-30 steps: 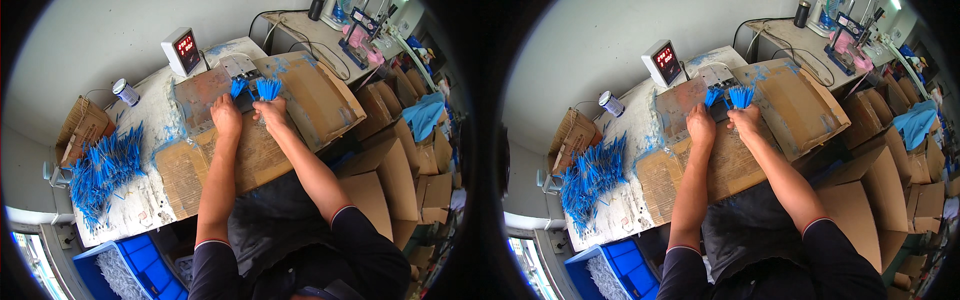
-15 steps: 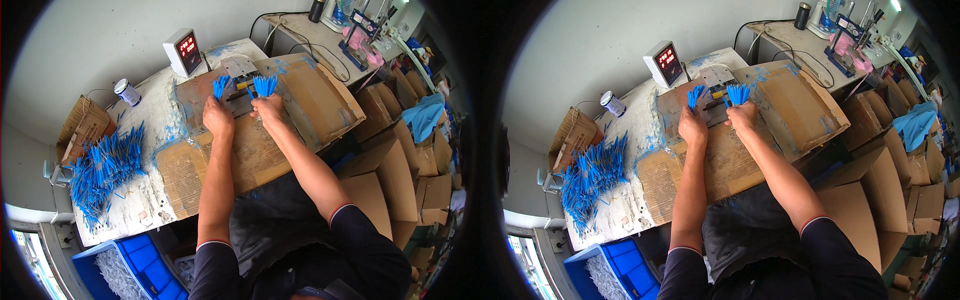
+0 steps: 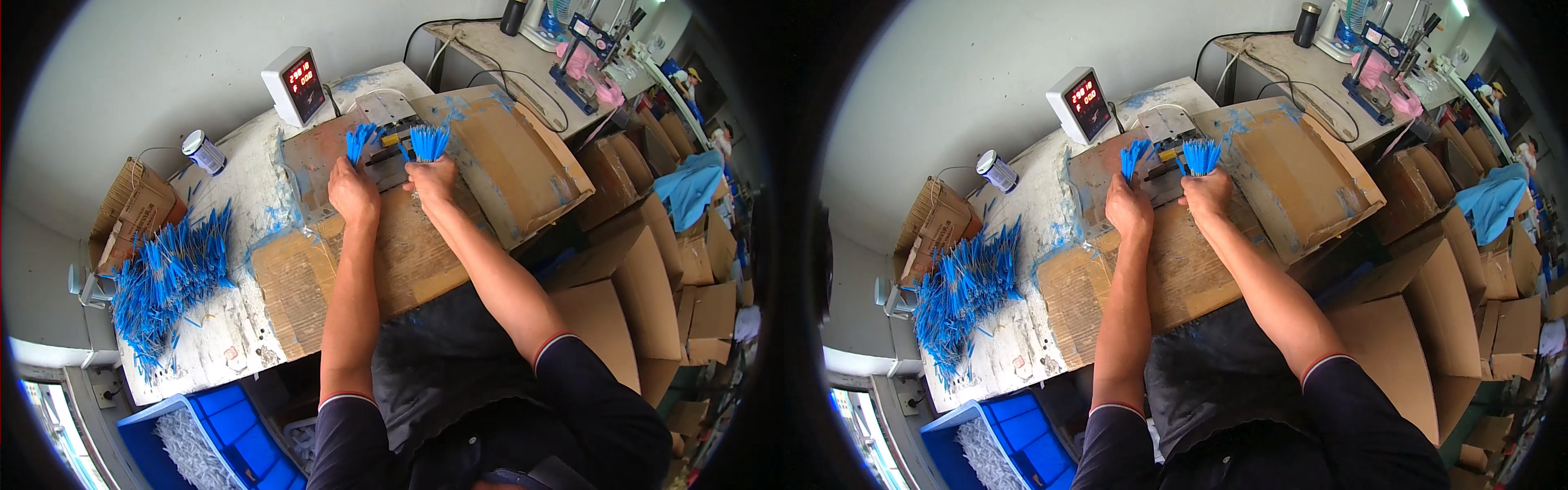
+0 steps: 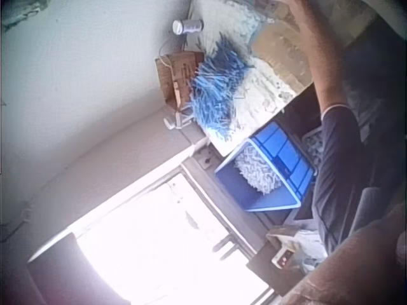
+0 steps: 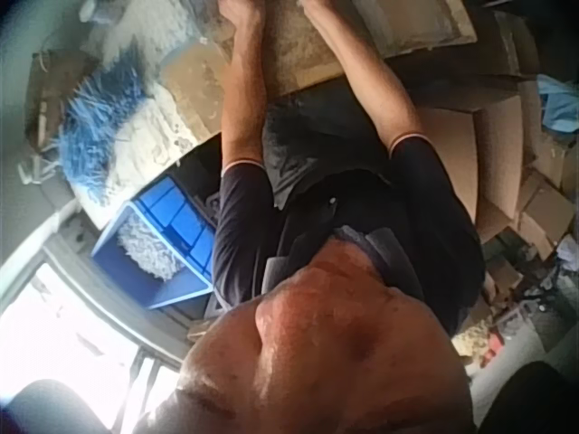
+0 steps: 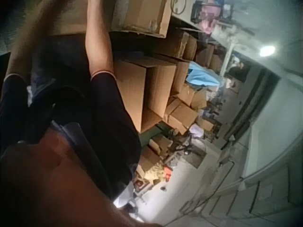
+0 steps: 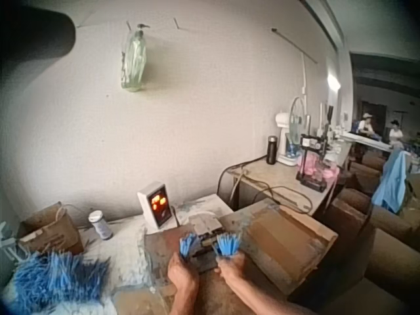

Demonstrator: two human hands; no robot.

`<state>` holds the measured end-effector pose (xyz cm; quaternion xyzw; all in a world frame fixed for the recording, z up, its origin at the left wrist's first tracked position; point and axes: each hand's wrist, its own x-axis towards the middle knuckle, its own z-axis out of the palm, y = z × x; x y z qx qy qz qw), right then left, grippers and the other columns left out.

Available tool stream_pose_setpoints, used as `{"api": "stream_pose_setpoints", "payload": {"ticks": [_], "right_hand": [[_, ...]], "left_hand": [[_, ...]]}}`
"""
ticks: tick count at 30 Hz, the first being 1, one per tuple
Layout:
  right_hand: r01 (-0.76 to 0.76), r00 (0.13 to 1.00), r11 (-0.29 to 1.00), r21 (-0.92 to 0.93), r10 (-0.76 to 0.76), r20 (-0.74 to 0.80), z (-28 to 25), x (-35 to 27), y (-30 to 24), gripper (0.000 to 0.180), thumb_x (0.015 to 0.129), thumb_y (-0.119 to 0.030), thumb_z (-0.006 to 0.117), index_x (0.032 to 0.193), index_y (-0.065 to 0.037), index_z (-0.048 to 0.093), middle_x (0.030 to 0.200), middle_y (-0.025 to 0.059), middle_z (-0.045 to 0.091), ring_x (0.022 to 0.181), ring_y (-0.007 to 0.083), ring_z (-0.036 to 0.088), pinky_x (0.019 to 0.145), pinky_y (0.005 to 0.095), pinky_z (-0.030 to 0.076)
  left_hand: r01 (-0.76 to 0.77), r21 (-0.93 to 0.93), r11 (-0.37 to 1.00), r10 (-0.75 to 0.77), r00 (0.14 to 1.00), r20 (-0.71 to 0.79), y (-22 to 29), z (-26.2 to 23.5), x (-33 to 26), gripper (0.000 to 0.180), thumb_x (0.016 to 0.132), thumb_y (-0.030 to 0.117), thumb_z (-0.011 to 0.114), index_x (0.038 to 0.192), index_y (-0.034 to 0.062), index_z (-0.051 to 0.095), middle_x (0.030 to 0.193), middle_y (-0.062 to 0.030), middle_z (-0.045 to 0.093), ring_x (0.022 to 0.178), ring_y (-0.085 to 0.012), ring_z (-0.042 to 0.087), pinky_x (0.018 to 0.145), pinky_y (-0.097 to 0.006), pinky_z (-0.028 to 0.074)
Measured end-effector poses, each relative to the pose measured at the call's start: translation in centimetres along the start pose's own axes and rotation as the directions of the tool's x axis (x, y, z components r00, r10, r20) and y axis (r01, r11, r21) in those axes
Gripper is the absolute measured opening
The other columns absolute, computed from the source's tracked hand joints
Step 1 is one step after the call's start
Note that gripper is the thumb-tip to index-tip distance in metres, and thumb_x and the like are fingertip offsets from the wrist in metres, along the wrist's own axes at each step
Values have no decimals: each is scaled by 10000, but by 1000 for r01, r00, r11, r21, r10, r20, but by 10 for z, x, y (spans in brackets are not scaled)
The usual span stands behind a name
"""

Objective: The person assembles small blue plastic components using an assembly machine.

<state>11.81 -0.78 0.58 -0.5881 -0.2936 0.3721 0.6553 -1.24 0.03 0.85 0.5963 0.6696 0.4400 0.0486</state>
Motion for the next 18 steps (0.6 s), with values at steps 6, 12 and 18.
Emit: {"api": "stream_pose_setpoints", "payload": {"ticks": [6,12,18], "right_hand": [[7,1000,1000,-31,-7,-17,1,3,-2,116,742,42,688,828,7,619,744,76,653,503,154,624,407,300,557],[-116,992,986,117,108,71,-11,0,-13,116,775,19,729,838,-5,634,738,78,647,553,173,637,452,315,570],[-239,942,949,204,175,288,-31,-1,-22,112,800,-24,749,870,-14,662,753,80,664,580,191,645,504,347,567]], "left_hand": [[-93,21,995,95,993,-72,0,3,1,154,903,168,628,908,19,586,889,-170,662,884,-367,625,809,-468,478],[-77,17,997,77,996,-37,4,2,-3,116,902,143,608,907,28,589,865,-169,672,870,-357,630,791,-459,471],[-67,-41,997,69,996,58,-6,7,-1,218,929,246,627,901,33,589,823,-212,680,792,-422,657,705,-519,491]]}}
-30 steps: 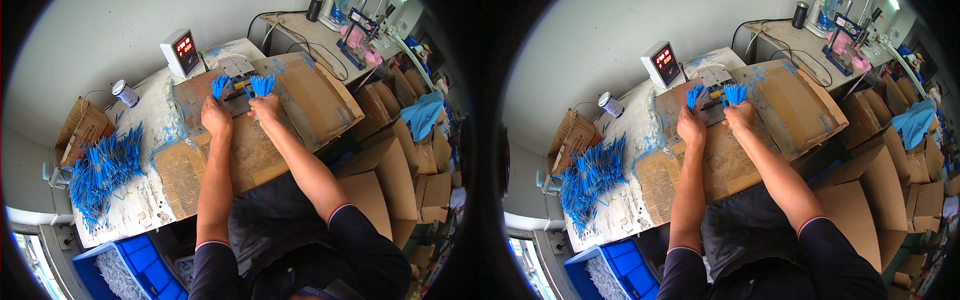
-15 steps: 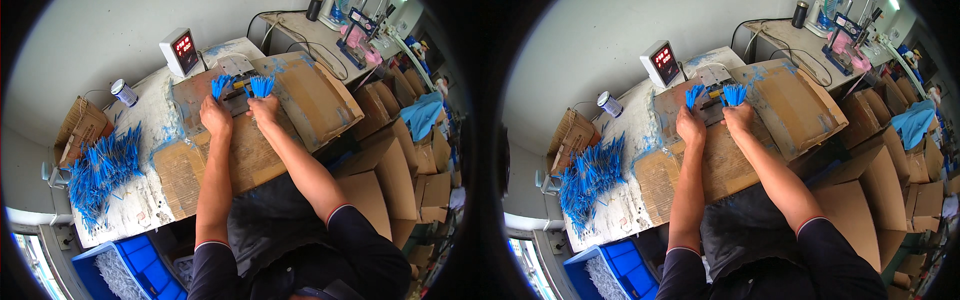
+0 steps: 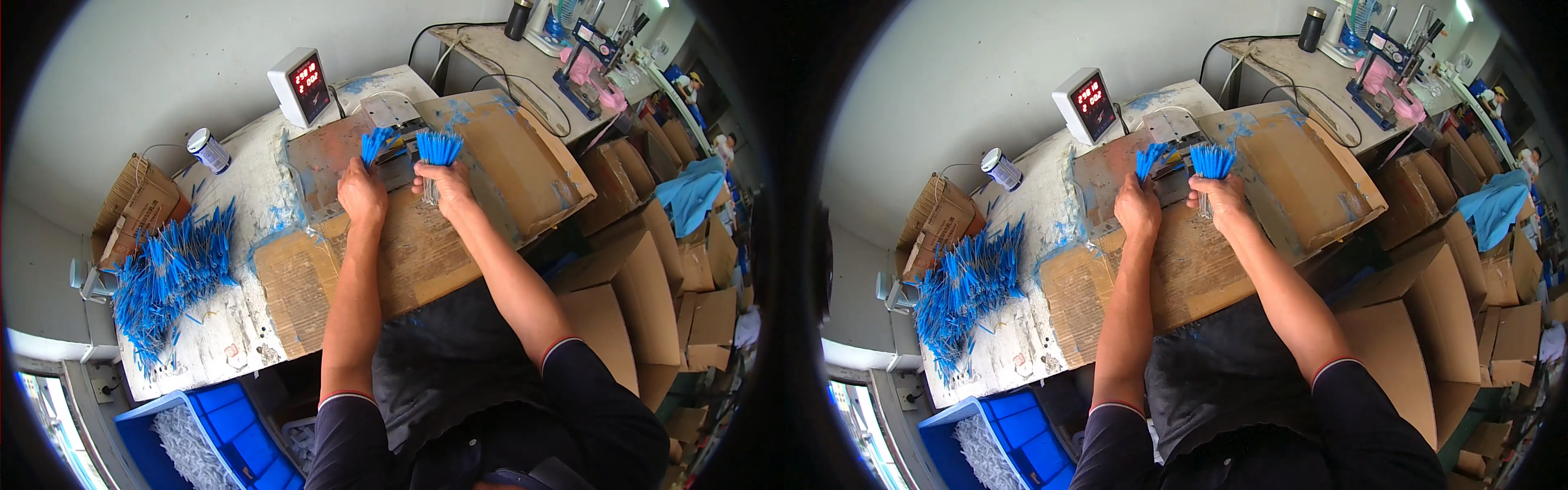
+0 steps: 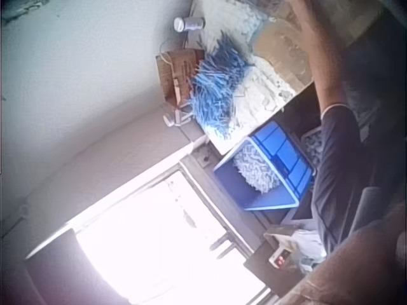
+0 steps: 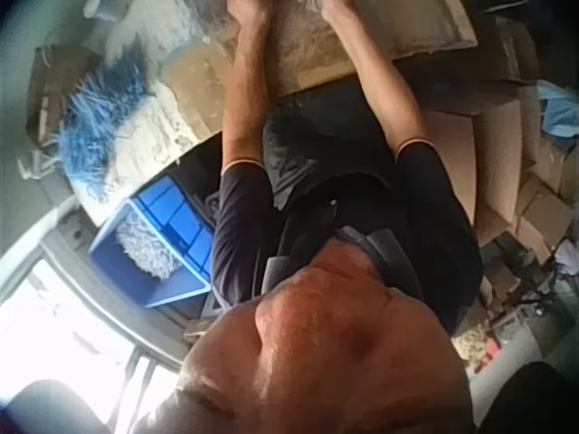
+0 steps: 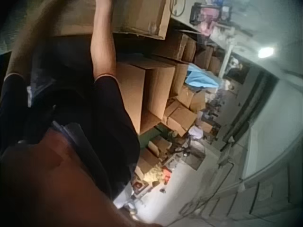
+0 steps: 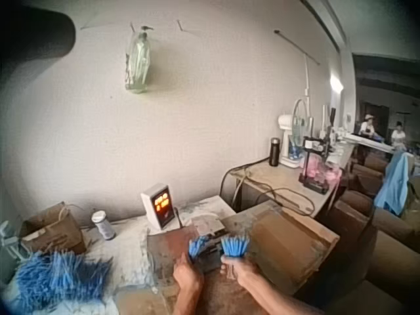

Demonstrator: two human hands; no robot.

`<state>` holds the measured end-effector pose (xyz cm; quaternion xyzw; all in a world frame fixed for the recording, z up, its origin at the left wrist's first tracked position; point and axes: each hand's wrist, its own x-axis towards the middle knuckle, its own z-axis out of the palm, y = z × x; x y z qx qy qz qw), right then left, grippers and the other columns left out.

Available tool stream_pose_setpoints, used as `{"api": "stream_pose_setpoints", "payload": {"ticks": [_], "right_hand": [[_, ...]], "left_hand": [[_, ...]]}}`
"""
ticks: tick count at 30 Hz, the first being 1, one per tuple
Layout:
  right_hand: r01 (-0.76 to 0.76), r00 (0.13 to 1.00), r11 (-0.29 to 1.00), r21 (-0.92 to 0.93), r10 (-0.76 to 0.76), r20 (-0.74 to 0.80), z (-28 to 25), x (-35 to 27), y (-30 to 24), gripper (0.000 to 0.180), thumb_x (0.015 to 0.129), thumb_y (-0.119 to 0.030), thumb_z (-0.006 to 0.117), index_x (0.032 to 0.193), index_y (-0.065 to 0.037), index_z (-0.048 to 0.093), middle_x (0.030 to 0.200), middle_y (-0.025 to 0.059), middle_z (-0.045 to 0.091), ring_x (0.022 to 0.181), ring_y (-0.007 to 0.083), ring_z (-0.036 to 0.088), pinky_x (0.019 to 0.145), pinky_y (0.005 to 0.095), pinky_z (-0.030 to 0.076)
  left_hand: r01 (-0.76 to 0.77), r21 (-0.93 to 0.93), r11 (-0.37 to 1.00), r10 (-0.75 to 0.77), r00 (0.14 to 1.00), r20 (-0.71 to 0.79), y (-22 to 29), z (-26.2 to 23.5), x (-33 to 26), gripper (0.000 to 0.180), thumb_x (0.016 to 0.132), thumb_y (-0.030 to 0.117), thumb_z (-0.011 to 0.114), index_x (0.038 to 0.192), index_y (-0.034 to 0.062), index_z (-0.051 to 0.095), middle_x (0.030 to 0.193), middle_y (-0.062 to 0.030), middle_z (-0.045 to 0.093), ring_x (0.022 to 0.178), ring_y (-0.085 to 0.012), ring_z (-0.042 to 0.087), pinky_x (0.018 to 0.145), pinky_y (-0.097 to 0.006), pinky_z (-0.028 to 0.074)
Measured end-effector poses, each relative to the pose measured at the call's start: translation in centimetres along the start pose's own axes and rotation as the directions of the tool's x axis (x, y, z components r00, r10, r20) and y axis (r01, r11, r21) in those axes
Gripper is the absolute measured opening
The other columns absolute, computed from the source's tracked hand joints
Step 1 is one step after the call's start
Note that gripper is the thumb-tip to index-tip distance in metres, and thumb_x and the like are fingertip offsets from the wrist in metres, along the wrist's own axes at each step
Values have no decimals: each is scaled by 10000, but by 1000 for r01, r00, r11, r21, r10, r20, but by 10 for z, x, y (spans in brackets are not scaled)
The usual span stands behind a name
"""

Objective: The person assembles small blue plastic components using an assembly machine.

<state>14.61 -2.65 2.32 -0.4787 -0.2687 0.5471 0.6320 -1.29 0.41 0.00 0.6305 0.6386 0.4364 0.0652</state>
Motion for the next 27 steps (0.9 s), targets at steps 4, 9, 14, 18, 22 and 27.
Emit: {"api": "stream_pose_setpoints", "payload": {"ticks": [4,9,14,18,22,27], "right_hand": [[-33,995,998,-46,37,97,-11,0,-5,114,787,-17,761,845,-25,663,734,65,656,584,174,644,487,328,562],[-24,972,1000,-10,25,233,-13,-7,-10,111,790,-16,760,827,-40,658,730,59,656,586,167,643,495,327,554],[1,980,1000,-23,3,201,-17,-6,-7,129,776,-2,756,827,-31,641,730,70,651,583,176,641,497,336,556],[19,997,995,-100,-11,78,-10,-6,-3,145,753,33,735,822,-16,617,723,76,637,561,174,626,473,338,556],[64,997,982,-178,-71,-28,2,2,5,150,758,30,740,828,-19,616,710,76,637,535,172,623,456,320,558],[79,983,970,-231,-115,-145,15,8,6,132,764,64,703,800,-10,600,704,73,622,540,166,619,447,312,563]], "left_hand": [[-41,-1,999,41,999,-24,1,3,-1,195,920,231,634,903,41,596,815,-204,681,782,-413,659,703,-510,496],[-58,0,998,58,998,-17,1,1,-1,174,911,214,639,923,42,619,831,-198,683,797,-407,659,714,-507,498],[-170,30,985,170,985,-6,6,-2,-4,143,862,163,660,917,32,636,878,-184,671,846,-401,646,740,-498,500],[-184,61,981,185,983,-14,4,-1,-4,144,840,149,671,897,26,624,882,-182,669,856,-397,642,748,-492,503],[-79,119,990,84,996,-36,5,1,-3,129,865,141,641,894,25,594,877,-168,669,858,-372,644,756,-475,500],[46,101,994,-41,998,-54,7,-1,-1,104,877,122,613,910,28,582,869,-159,670,835,-358,644,750,-471,501]]}}
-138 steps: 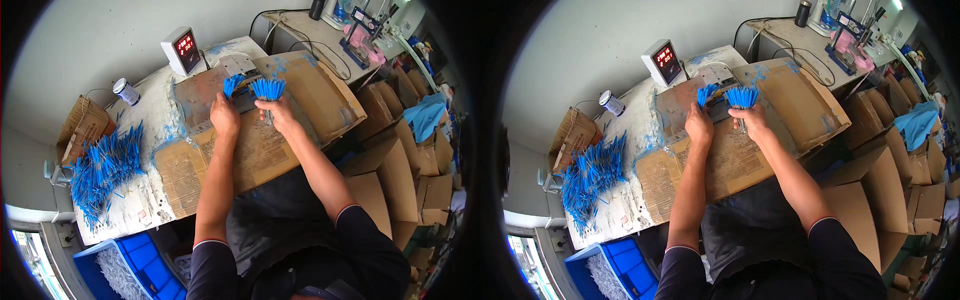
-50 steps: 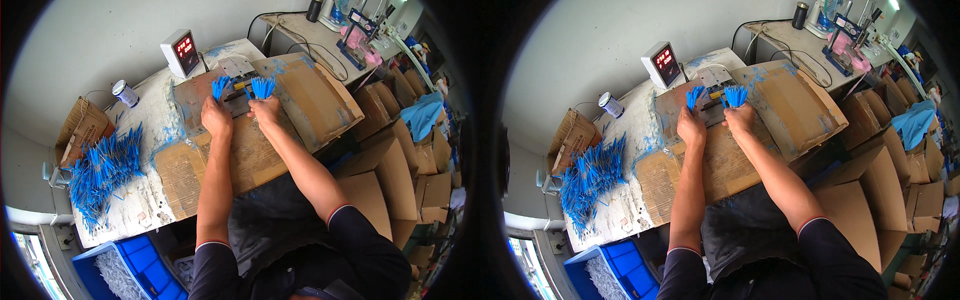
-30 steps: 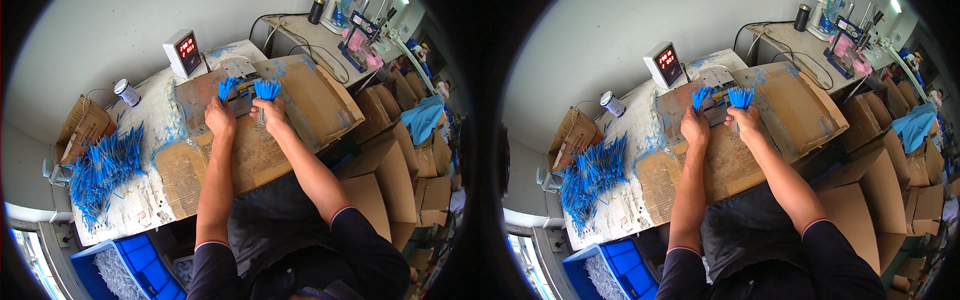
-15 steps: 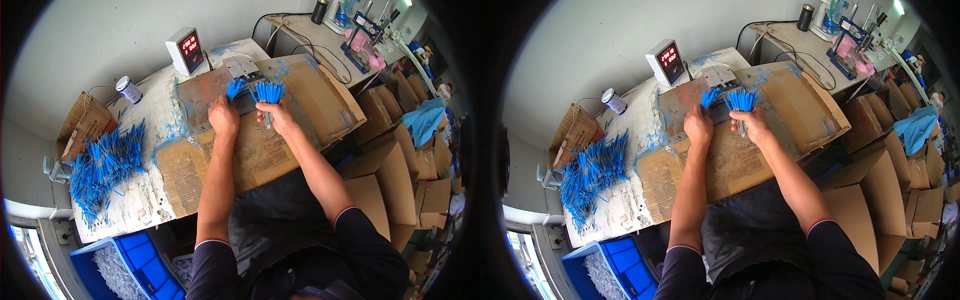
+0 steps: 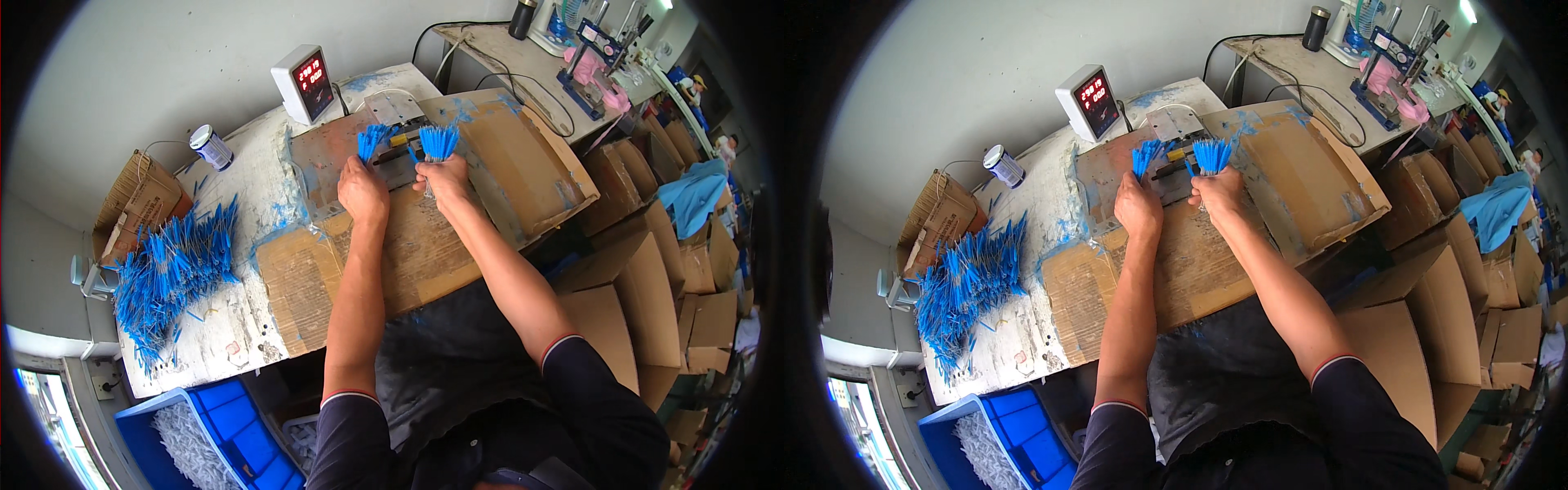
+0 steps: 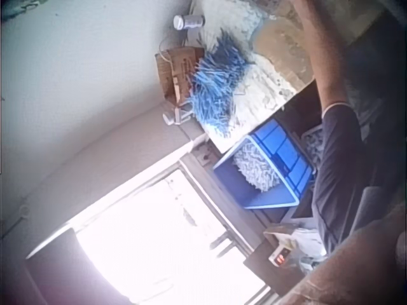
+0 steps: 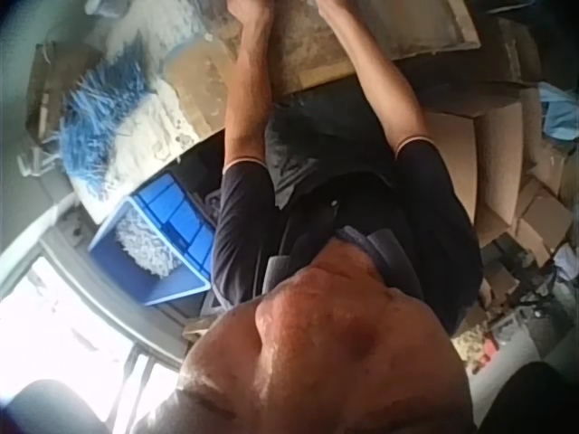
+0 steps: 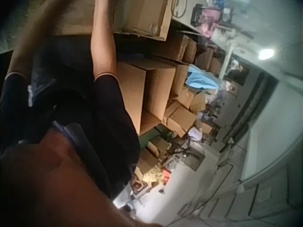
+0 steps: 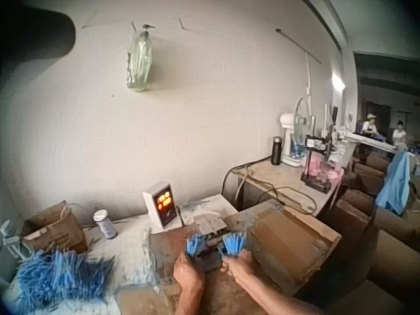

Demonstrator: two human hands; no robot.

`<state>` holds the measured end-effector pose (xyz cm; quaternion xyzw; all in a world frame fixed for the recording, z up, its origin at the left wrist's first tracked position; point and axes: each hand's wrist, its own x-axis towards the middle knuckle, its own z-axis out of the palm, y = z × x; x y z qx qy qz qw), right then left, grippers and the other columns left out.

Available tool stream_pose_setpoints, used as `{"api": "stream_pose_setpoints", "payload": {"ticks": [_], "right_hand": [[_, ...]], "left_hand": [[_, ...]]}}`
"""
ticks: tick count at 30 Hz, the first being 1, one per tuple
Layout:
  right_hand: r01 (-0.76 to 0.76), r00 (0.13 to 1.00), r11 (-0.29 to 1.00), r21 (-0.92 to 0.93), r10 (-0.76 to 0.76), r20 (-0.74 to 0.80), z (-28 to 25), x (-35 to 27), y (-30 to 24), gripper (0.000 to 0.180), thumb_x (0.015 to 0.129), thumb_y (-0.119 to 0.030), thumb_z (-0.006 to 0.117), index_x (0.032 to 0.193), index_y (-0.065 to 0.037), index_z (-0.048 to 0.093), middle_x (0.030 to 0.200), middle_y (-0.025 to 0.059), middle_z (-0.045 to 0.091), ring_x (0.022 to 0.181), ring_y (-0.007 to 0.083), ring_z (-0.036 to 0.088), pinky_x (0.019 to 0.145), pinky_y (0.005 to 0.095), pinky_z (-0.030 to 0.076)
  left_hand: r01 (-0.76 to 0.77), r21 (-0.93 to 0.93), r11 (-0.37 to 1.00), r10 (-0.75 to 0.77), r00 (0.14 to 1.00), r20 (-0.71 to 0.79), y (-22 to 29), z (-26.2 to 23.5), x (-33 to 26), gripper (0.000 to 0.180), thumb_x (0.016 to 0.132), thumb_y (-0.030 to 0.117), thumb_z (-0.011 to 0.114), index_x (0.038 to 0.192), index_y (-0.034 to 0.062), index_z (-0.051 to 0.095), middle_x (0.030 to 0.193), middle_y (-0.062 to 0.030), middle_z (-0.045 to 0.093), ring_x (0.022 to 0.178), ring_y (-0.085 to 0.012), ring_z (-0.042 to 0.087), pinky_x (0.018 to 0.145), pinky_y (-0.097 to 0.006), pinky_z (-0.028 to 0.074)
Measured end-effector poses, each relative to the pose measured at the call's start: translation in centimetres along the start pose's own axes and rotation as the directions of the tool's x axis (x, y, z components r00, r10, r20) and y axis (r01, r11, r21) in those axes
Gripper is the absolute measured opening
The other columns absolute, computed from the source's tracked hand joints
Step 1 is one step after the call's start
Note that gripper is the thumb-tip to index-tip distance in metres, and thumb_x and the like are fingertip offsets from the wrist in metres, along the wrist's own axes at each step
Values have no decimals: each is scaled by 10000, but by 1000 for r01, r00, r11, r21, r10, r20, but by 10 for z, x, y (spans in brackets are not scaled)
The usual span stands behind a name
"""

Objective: The person assembles small blue plastic components using an assembly machine.

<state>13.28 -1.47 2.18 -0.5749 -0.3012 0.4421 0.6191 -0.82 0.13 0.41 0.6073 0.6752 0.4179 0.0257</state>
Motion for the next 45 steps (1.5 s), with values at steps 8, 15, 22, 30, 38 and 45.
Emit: {"api": "stream_pose_setpoints", "payload": {"ticks": [8,15,22,30,38,45], "right_hand": [[16,1000,1000,9,-15,-15,7,4,-2,148,756,78,706,813,-1,595,714,72,616,544,169,621,444,316,566],[62,997,997,50,-60,-40,10,2,3,151,760,72,719,803,9,589,732,97,630,556,183,637,447,321,575],[17,999,998,53,-14,-49,7,4,3,125,781,59,697,840,0,603,731,94,638,546,183,640,440,317,567],[-110,988,964,244,79,132,-16,-1,-10,128,772,23,745,843,-7,643,751,104,669,564,213,662,510,348,588],[-188,950,976,109,153,271,-25,-3,-14,129,773,-13,776,825,7,659,730,121,679,568,218,677,511,349,592],[-189,944,971,148,138,300,-33,1,-9,127,790,-45,765,847,24,676,751,137,686,594,230,688,535,359,609]], "left_hand": [[-52,-39,998,49,997,-62,1,0,0,91,878,111,616,901,27,589,860,-163,665,843,-358,631,756,-470,493],[-93,-26,995,89,991,-103,-3,2,1,76,845,77,615,902,34,590,871,-146,651,881,-342,610,781,-454,458],[-92,-51,994,90,995,-44,0,-1,0,153,917,172,622,938,22,599,916,-168,664,918,-375,619,809,-478,476],[-90,-110,990,93,995,21,2,-3,-1,104,821,67,645,892,25,582,872,-166,660,863,-366,633,767,-465,493],[-132,-121,984,135,991,17,-1,-4,-1,106,836,82,644,855,12,567,880,-187,658,858,-388,639,756,-485,502],[-177,-105,979,182,982,43,3,-4,-3,128,823,105,667,900,18,613,885,-174,661,869,-372,639,773,-470,502]]}}
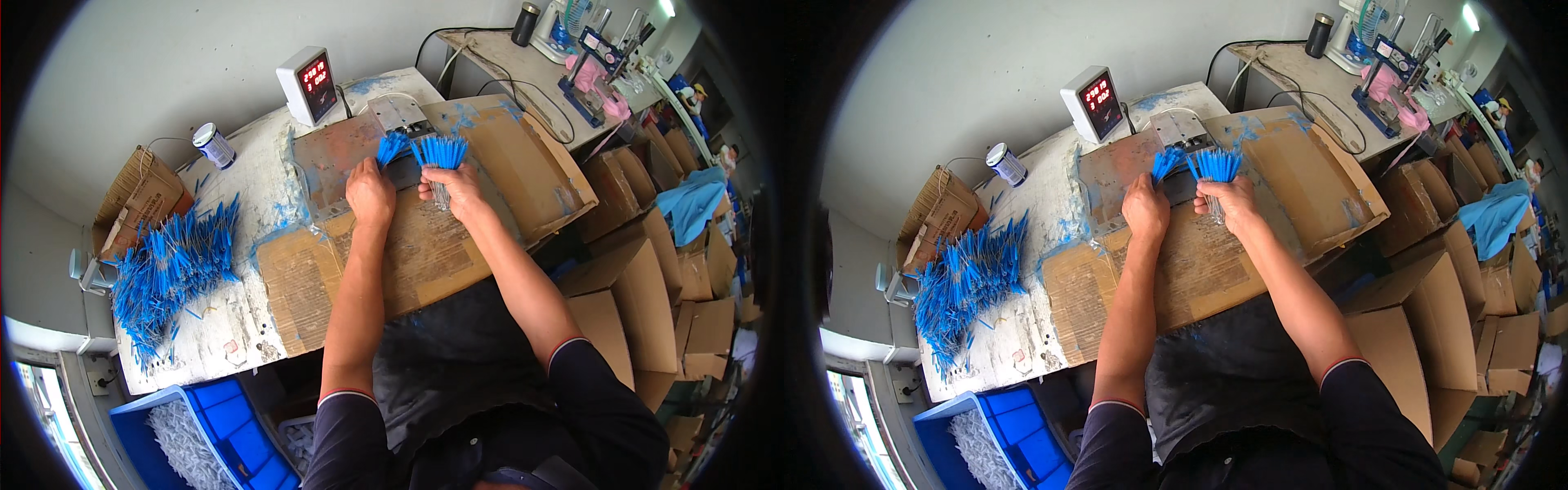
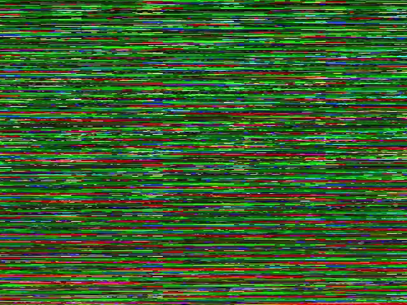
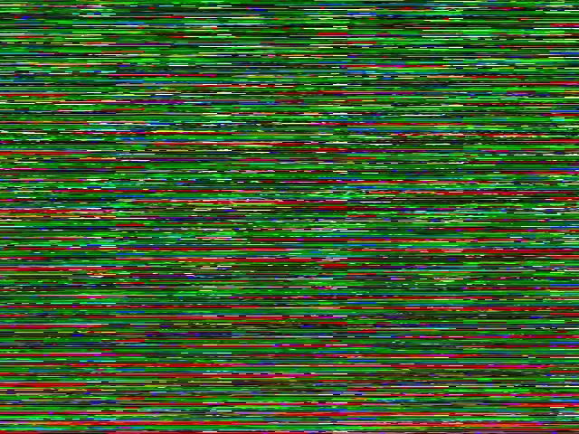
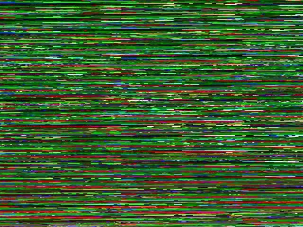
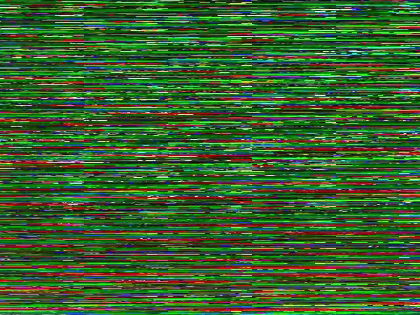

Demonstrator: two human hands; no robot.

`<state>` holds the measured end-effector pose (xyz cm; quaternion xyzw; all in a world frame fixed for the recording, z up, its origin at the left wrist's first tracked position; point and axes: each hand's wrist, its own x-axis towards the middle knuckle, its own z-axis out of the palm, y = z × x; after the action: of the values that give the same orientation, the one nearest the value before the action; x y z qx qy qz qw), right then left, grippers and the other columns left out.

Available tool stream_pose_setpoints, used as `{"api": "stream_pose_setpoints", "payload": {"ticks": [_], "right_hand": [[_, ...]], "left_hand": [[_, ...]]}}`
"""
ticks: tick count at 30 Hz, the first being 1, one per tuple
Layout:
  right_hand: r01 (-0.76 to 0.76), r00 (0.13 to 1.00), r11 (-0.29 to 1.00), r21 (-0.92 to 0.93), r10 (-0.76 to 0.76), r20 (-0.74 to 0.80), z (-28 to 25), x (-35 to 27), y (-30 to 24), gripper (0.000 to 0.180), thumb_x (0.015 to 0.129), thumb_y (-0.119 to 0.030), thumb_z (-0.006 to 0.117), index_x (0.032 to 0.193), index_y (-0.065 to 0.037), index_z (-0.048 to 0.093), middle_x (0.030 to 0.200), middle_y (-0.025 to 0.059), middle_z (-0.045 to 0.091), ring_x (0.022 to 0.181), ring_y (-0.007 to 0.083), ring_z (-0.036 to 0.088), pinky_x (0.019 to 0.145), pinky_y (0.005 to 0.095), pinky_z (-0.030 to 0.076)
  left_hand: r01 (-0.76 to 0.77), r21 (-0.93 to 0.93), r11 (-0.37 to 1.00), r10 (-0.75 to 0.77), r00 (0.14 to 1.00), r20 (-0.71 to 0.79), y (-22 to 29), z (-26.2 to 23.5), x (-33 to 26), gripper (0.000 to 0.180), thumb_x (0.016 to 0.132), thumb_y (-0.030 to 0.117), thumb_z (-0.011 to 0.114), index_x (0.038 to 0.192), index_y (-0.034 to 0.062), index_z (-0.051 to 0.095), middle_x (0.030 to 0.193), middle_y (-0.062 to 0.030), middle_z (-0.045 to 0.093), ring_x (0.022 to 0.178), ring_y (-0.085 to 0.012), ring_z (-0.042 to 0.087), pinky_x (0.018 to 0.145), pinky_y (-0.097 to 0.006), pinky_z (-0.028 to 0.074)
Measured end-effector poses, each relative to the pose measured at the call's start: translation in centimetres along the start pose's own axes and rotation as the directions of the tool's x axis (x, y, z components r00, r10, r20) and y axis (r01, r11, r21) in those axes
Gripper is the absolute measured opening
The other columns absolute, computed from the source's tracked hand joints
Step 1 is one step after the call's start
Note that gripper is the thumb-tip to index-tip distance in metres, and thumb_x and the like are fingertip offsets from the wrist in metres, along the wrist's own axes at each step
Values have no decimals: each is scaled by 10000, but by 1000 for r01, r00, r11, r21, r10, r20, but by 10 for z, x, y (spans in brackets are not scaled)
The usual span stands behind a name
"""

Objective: The person assembles small blue plastic components using an assembly machine.

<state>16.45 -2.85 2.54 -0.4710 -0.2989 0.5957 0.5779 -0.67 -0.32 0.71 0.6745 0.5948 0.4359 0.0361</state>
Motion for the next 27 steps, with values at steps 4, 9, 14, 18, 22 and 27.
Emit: {"api": "stream_pose_setpoints", "payload": {"ticks": [4,9,14,18,22,27], "right_hand": [[45,999,998,-53,-46,-17,6,-7,1,104,793,-69,739,827,8,679,727,114,670,576,211,674,508,349,600],[18,1000,998,-66,-19,-14,15,-13,-2,88,784,-65,718,804,4,667,706,103,656,563,197,663,484,337,587],[-8,999,968,-251,20,44,23,-17,1,81,774,-64,701,780,2,654,676,93,647,532,176,646,451,311,554],[-3,996,951,-310,30,85,31,-21,7,92,793,-77,712,808,-2,660,699,91,659,564,183,657,486,319,567],[10,999,991,-135,-4,41,28,-21,14,115,812,-75,721,864,6,658,720,91,657,569,185,660,481,323,568],[23,996,1000,-3,-22,87,23,-28,17,137,799,-37,734,900,6,652,754,83,651,584,181,654,476,330,570]], "left_hand": [[-69,54,996,68,998,19,-4,3,-1,159,808,109,677,930,26,619,906,-170,663,880,-360,643,800,-459,504],[69,45,997,-69,998,6,-6,5,2,135,845,122,653,918,27,591,843,-191,669,807,-386,656,747,-488,508],[224,-391,893,-215,974,68,8,-4,2,172,944,212,631,921,47,588,772,-212,679,728,-420,654,682,-482,503],[264,-489,831,-229,964,132,3,-3,3,156,946,198,646,955,43,633,768,-166,685,662,-310,643,663,-403,506],[279,-603,747,-240,960,147,2,-2,3,139,946,172,649,998,43,660,744,-103,688,641,-180,625,632,-352,498],[278,-589,759,-230,960,156,8,-2,2,123,948,154,638,995,41,655,746,-70,695,639,-172,631,621,-339,501]]}}
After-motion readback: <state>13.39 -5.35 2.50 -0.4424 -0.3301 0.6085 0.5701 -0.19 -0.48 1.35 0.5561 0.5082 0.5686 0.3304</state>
